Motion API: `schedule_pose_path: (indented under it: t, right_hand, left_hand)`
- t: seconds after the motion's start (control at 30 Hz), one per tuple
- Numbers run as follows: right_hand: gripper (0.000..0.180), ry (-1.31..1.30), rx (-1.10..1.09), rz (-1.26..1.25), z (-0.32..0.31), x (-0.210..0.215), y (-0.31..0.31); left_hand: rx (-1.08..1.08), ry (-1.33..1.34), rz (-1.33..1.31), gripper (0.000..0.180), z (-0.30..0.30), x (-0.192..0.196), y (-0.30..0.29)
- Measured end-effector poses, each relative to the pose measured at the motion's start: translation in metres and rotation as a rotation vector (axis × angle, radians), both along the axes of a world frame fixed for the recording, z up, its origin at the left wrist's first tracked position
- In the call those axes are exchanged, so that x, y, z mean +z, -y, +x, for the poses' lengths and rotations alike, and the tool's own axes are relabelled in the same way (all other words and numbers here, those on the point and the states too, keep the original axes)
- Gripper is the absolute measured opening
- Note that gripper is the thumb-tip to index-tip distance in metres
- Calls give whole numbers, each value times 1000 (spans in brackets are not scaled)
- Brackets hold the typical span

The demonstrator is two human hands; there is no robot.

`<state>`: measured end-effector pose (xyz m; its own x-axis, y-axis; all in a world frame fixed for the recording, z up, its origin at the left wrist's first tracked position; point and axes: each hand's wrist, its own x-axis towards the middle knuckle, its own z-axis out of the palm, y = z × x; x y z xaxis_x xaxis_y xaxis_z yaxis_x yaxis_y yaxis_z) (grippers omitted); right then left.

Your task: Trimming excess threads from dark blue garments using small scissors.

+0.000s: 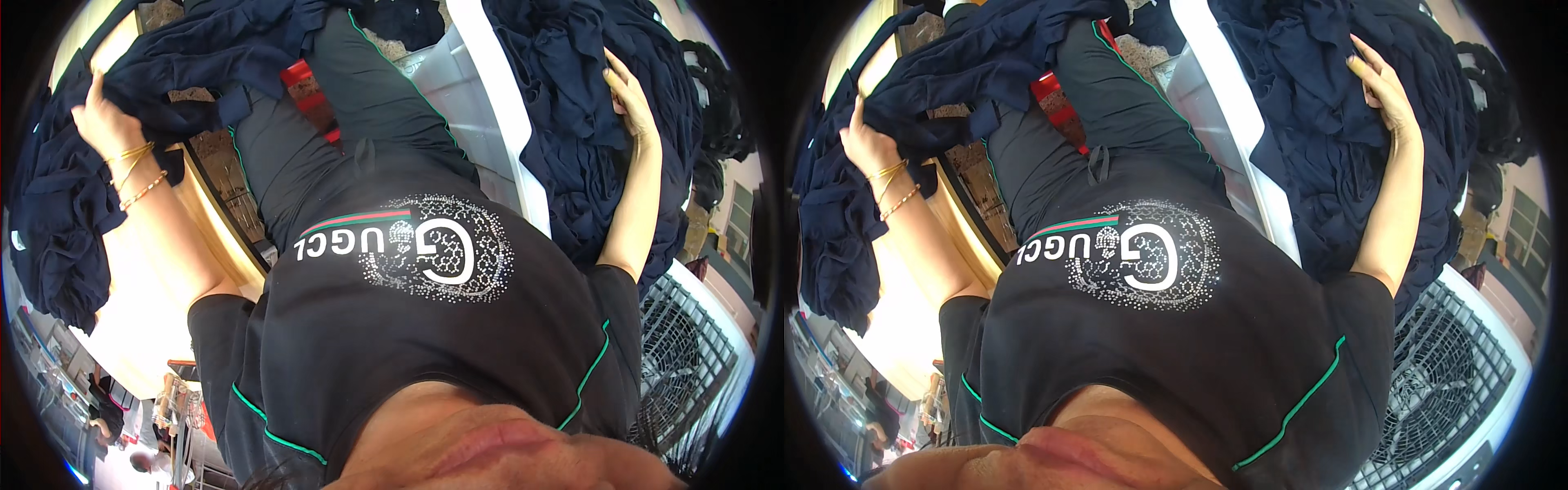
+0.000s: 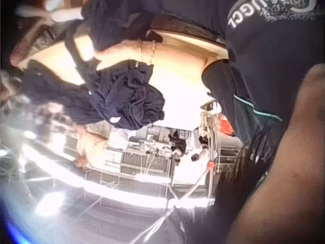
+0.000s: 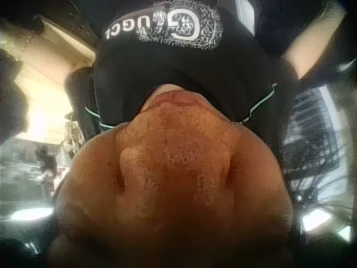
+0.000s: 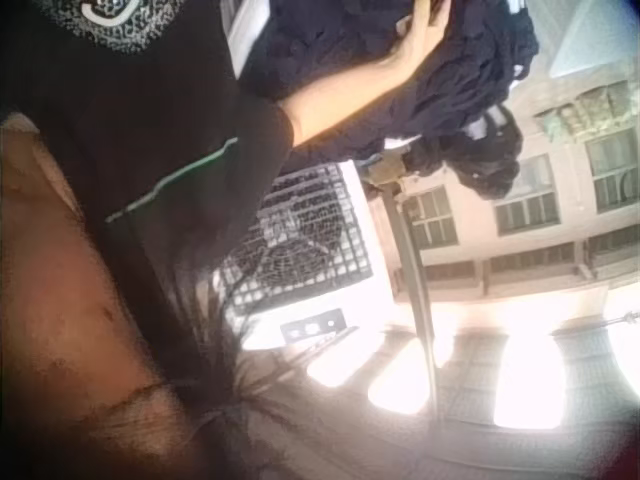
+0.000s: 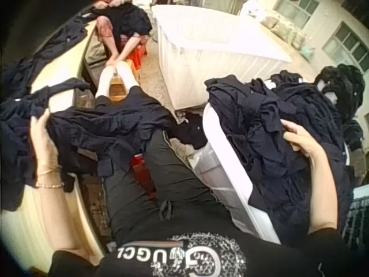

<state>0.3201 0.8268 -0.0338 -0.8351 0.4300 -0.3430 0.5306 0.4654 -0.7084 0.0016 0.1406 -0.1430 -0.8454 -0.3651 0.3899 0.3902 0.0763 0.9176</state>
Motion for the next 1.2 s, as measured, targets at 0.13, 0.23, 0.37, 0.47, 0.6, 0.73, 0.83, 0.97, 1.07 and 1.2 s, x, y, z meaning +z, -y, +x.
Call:
schedule_pose_path:
  t: [0.13,0.23,0.37,0.47,0.6,0.73,0.83,0.97,1.07,1.2]
  right_hand:
    - [94,-29,166,71,6,-9,1]
    - [104,91,178,-62,2,0,11]
    - [111,62,265,235,0,-19,41]
    - [104,5,178,467,-13,-21,71]
    - [62,4,39,-43,-21,-22,65]
    - [38,-384,-221,-557,-10,-13,72]
    - [42,-579,-255,-592,-29,24,119]
    - [54,-753,-53,-604,-81,77,186]
    - [42,-1059,218,-484,-119,77,172]
    - [39,-700,474,-483,-174,115,269]
  left_hand:
    - [171,-290,-724,87,26,13,-91]
    - [127,-184,-1064,94,41,5,-134]
    - [-385,-385,-997,76,96,20,-217]
    - [-734,-250,-929,79,164,23,-269]
    - [-844,-166,-635,92,208,14,-329]
    - [-768,-269,-751,104,220,43,-347]
    - [-945,-204,-522,114,215,65,-355]
    - [-803,-525,-147,91,184,125,-301]
    - [-609,-378,-301,75,181,174,-258]
    - [-368,-451,-351,50,142,166,-190]
